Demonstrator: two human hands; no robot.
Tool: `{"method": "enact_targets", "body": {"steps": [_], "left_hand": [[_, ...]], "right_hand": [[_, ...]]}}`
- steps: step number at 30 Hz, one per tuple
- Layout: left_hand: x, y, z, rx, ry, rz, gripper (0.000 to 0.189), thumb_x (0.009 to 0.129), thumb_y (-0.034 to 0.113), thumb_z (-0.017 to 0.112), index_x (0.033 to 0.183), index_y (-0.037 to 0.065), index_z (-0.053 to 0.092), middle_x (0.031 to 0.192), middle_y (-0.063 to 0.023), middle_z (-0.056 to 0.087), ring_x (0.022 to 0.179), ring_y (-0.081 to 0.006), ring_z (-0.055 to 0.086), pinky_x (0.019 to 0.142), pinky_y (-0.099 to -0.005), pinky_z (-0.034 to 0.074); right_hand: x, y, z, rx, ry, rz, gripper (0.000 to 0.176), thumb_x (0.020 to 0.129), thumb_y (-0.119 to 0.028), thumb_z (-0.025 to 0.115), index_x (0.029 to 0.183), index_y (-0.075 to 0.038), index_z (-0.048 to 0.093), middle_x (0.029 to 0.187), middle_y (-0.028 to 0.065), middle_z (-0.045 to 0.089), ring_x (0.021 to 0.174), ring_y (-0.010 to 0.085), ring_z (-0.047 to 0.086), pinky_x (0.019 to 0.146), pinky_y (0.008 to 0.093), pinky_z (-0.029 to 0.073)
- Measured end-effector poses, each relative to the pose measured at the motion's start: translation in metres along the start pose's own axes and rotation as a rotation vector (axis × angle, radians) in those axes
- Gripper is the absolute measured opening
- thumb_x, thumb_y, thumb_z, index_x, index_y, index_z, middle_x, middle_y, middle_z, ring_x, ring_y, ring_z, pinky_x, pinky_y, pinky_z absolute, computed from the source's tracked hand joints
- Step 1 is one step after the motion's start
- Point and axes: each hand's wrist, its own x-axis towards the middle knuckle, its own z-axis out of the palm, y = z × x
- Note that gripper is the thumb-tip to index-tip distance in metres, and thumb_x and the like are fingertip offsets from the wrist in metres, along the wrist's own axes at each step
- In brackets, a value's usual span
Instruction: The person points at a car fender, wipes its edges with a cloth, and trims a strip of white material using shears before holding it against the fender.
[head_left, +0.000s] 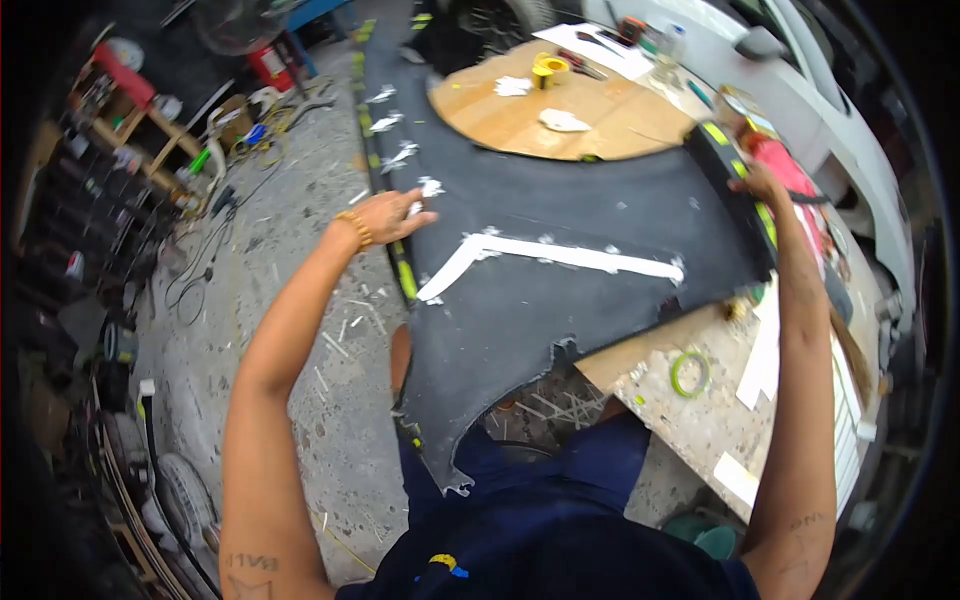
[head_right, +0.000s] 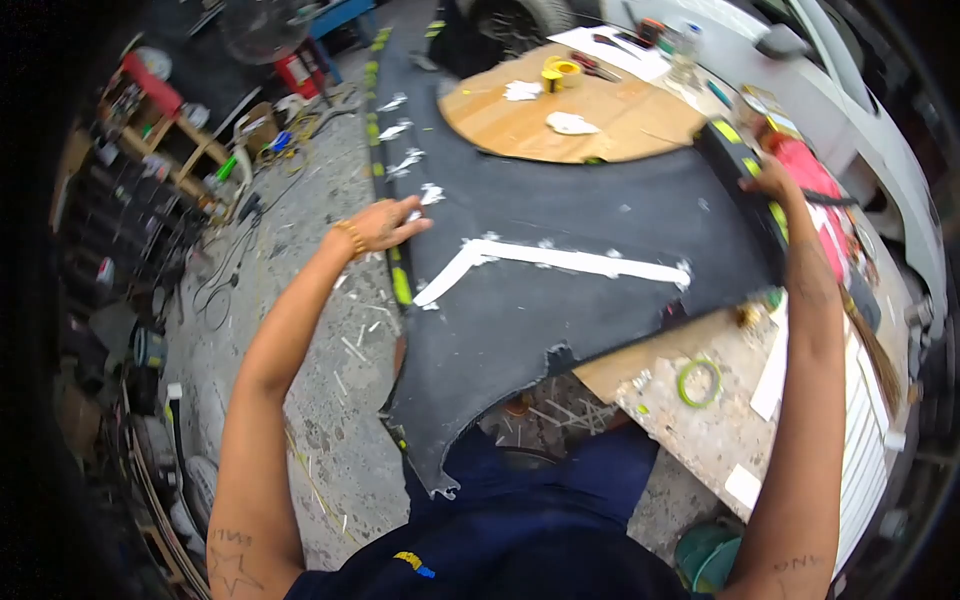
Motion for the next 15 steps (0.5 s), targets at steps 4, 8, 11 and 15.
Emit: {"method": "enact_targets", "body": {"steps": [4, 8, 11, 15], "left_hand": [[-0.011, 0.032, -0.001, -0.096, 0.011, -0.066, 0.048, 0.098, 0.050, 0.054, 0.116, 0.004, 0.055, 0.066, -0.0193, 0.060, 0.067, -0.0361, 0.061, 0.066, -0.0449, 0.045], [-0.016, 0.061, -0.003, -0.075, 0.009, -0.165, 0.050, 0.098, 0.051, 0.053, 0.115, 0.005, 0.055, 0.064, -0.0169, 0.061, 0.071, -0.0365, 0.062, 0.080, -0.0435, 0.045], [-0.011, 0.074, -0.009, -0.068, 0.046, -0.134, 0.044, 0.100, 0.047, 0.051, 0.114, 0.006, 0.055, 0.064, -0.0154, 0.061, 0.069, -0.0353, 0.062, 0.085, -0.0429, 0.042], [-0.005, 0.073, 0.004, -0.065, -0.012, -0.171, 0.048, 0.099, 0.052, 0.049, 0.113, 0.006, 0.054, 0.067, -0.0156, 0.062, 0.070, -0.0362, 0.062, 0.083, -0.0449, 0.042]], "right_hand": [[0.053, 0.007, 0.024, -0.121, 0.079, 0.129, 0.082, 0.066, -0.031, 0.089, 0.132, 0.005, 0.056, 0.127, 0.0264, 0.062, 0.118, 0.0367, 0.061, 0.099, 0.0402, 0.049], [0.088, 0.007, 0.042, -0.044, 0.318, -0.061, 0.095, 0.070, -0.036, 0.087, 0.147, -0.003, 0.042, 0.139, 0.0288, 0.053, 0.129, 0.0399, 0.052, 0.108, 0.0430, 0.042], [0.025, -0.067, 0.007, 0.186, 0.284, -0.306, 0.085, 0.081, -0.052, 0.078, 0.145, -0.006, 0.045, 0.136, 0.0221, 0.056, 0.128, 0.0348, 0.053, 0.105, 0.0417, 0.045], [-0.127, -0.124, -0.019, 0.474, 0.085, -0.540, 0.071, 0.086, -0.048, 0.075, 0.140, -0.009, 0.051, 0.137, 0.0148, 0.055, 0.116, 0.0281, 0.060, 0.101, 0.0398, 0.049]]}}
